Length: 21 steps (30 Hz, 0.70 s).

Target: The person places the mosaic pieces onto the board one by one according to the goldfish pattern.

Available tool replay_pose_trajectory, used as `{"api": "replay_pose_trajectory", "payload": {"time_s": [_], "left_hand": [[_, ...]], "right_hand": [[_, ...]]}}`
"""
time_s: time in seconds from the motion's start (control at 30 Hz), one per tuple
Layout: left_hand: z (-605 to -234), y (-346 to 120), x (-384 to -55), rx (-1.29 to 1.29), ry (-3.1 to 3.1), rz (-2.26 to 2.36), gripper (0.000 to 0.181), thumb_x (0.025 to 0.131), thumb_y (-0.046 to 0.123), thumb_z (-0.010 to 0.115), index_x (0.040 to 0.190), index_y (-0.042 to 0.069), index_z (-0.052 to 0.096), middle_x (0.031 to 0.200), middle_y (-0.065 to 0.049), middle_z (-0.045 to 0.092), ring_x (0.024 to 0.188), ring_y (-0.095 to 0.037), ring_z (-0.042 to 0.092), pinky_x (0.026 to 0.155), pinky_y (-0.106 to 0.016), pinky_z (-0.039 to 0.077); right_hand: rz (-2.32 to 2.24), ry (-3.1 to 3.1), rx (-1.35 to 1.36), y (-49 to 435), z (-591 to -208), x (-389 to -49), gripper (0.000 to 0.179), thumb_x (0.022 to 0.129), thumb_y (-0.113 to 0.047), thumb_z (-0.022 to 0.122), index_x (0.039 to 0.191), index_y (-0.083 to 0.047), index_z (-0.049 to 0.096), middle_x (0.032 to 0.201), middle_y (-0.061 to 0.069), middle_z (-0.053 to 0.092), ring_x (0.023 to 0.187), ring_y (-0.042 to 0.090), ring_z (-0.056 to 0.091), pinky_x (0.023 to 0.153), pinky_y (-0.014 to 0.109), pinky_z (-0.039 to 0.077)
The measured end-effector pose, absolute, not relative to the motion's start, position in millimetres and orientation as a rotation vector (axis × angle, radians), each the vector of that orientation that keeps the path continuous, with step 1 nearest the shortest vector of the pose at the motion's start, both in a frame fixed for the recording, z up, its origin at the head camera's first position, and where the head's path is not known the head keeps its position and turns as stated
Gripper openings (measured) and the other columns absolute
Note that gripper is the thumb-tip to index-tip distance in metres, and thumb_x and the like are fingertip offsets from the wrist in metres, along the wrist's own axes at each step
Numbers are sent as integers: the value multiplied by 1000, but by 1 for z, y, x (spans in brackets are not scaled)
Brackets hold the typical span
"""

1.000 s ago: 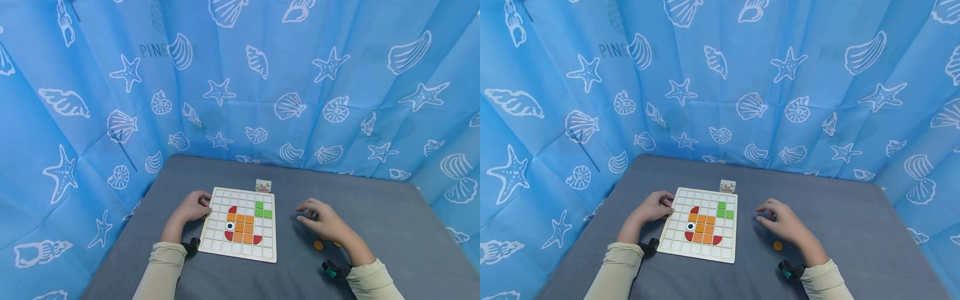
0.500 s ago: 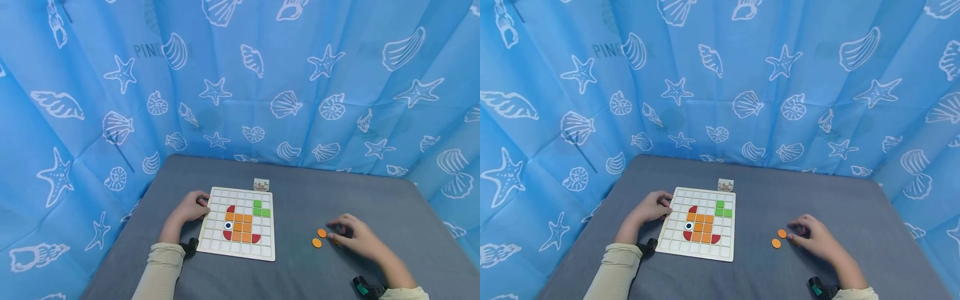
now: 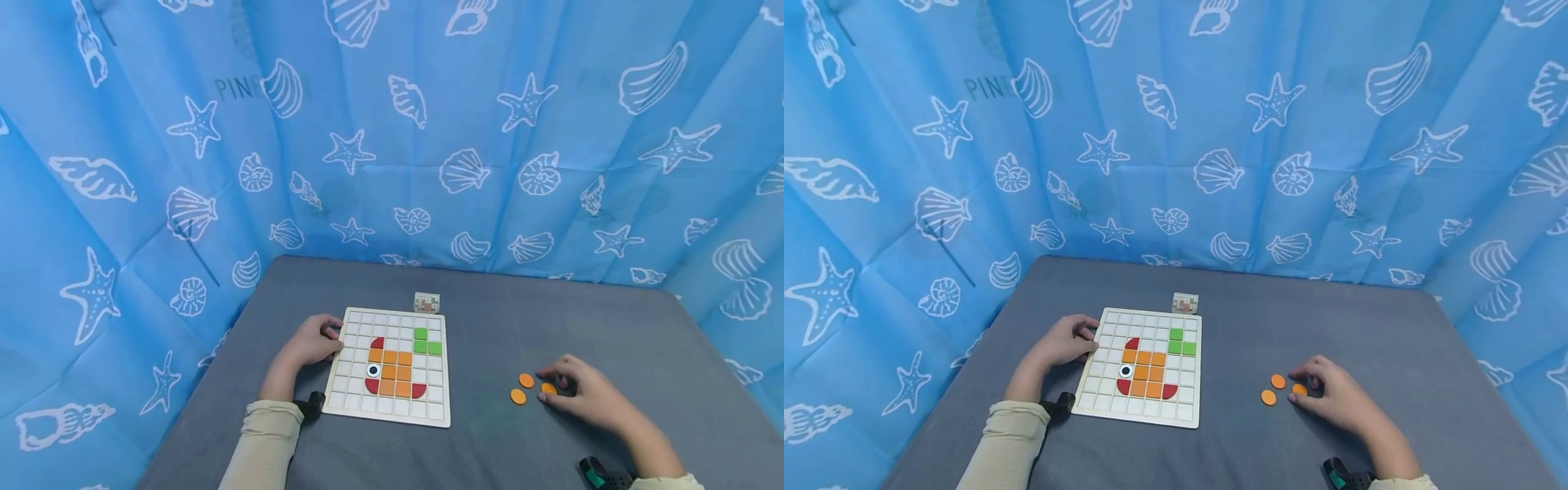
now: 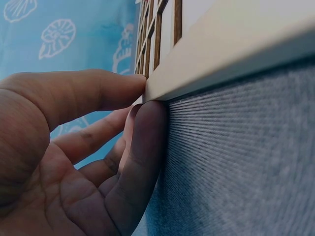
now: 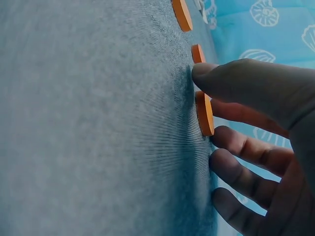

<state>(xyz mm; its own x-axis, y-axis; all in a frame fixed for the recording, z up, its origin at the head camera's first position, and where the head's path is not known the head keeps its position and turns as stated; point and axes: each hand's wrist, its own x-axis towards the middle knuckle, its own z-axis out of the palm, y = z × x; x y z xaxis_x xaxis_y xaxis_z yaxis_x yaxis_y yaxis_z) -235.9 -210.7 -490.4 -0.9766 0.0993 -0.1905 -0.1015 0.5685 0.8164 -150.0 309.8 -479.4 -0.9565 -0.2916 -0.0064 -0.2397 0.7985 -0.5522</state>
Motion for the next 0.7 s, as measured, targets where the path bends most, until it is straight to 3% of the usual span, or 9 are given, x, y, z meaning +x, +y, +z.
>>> {"api": "replay_pose_trajectory", "payload": {"time_s": [0.7], "left_hand": [[-491, -211, -237, -11, 2586, 1352, 45, 92, 3, 75, 136, 1, 65, 97, -12, 63, 76, -21, 61, 63, -33, 58]], "right_hand": [[-898, 2834, -402, 306, -472, -146, 17, 91, -20, 83, 106, -14, 78, 99, -1, 68, 79, 2, 53, 64, 25, 46]]}}
